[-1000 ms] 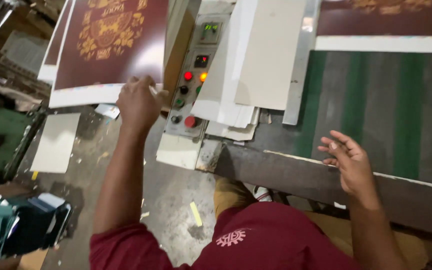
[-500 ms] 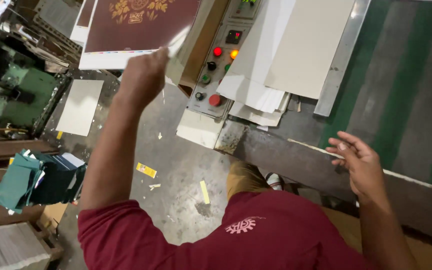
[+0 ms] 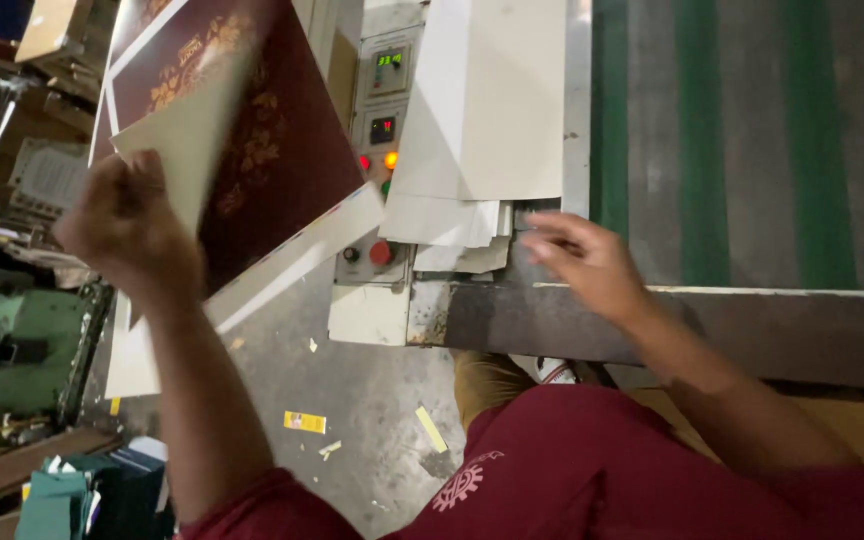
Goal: Feeding printed cardboard sheets into a finishing or folding machine in a production environment.
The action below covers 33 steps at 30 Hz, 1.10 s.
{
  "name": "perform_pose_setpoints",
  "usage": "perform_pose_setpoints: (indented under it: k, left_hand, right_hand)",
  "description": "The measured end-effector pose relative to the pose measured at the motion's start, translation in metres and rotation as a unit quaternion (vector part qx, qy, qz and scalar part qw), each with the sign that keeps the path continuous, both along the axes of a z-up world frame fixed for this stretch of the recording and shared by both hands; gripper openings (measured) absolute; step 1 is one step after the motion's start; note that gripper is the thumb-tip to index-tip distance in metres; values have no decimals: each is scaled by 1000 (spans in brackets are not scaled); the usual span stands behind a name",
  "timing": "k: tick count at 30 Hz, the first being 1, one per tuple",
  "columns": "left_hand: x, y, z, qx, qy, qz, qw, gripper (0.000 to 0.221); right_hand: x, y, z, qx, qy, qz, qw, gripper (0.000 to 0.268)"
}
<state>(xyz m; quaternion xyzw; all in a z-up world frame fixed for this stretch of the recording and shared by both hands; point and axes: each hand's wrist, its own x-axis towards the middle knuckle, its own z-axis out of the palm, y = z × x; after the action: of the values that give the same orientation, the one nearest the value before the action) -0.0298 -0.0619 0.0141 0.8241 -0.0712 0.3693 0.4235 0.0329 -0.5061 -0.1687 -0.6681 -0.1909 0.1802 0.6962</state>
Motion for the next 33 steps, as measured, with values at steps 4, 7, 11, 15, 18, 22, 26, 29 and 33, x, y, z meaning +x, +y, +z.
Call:
perform_pose_setpoints:
  k: [4,7,11,15,18,22,26,29,33]
  left_hand:
    - [16,-199,12,196,-60,93,974,19]
    - [23,-280,-10,53,216,-91,971,65]
    - [45,-296,-36,267,148,-157,939,38]
    - [43,-198,-49,434,86,-60,895,56]
    - [21,-149,-36,518,187,87,830,79]
    - [-4,-87,-78,636,267,235,685,58]
    - [-2,-87,-52,523,282,215,775,54]
    - [0,-102,-19,427,339,195,815,45]
    - [-4,-90,-11,419,325,92,843,71]
  right_hand:
    - [-8,43,105,37,-209,99,972,89]
    - [26,85,15,-160,-447,-105,874,57]
    - [40,19,-44,-280,-484,-293,775,60]
    - [92,-115,-82,279,170,-419,847,58]
    - [119,-227,-127,212,133,-429,868,48]
    - [160,-305,-169,154,91,-375,909,39]
    - [227,-323,-202,128,97,-343,926,38]
    - [273,-317,-205,142,117,-316,931,35]
    - [354,-301,-216,125,154,-307,931,36]
